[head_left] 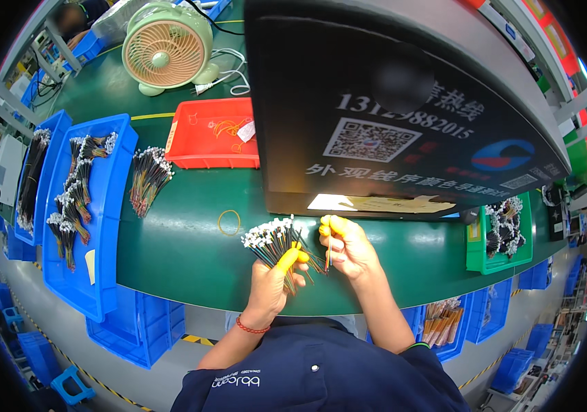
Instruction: The person bundles wire harness components by manipulating them with pliers and securing them with rubber bands.
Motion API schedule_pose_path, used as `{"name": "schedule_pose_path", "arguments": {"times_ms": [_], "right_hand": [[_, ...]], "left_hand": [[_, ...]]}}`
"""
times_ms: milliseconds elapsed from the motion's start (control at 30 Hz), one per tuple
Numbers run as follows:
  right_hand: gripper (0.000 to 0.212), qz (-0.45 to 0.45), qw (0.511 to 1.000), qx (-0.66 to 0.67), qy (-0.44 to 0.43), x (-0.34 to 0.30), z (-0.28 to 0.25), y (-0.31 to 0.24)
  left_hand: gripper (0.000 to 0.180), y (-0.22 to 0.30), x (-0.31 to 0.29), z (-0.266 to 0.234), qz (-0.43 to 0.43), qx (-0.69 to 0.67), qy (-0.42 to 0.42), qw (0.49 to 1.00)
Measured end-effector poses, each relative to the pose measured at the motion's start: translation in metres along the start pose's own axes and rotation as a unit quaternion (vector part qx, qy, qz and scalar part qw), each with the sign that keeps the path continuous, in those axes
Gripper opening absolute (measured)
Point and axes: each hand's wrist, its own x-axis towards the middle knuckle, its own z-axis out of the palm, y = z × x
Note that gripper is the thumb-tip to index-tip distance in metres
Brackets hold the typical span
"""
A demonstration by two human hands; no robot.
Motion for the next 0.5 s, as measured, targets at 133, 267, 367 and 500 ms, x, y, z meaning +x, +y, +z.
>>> {"name": "schedule_pose_path", "arguments": {"times_ms": [133, 267, 367, 500], "right_hand": [[0.014, 0.003, 0.999, 0.026, 0.019, 0.003, -0.003, 0.000], [0.014, -0.003, 0.999, 0.044, 0.006, 0.005, -0.006, 0.002], [0.013, -0.048, 0.986, -0.156, 0.023, -0.002, 0.005, 0.002], [0.017, -0.204, 0.867, -0.453, 0.040, -0.010, 0.013, 0.017]], "left_hand": [[0.015, 0.000, 0.000, 0.000, -0.009, -0.008, 0.005, 1.000], [0.015, 0.000, 0.001, 0.000, -0.009, -0.005, 0.004, 1.000], [0.015, -0.001, 0.001, -0.003, -0.007, -0.004, 0.007, 1.000], [0.015, -0.003, 0.002, 0.002, -0.004, -0.015, -0.001, 1.000]]}}
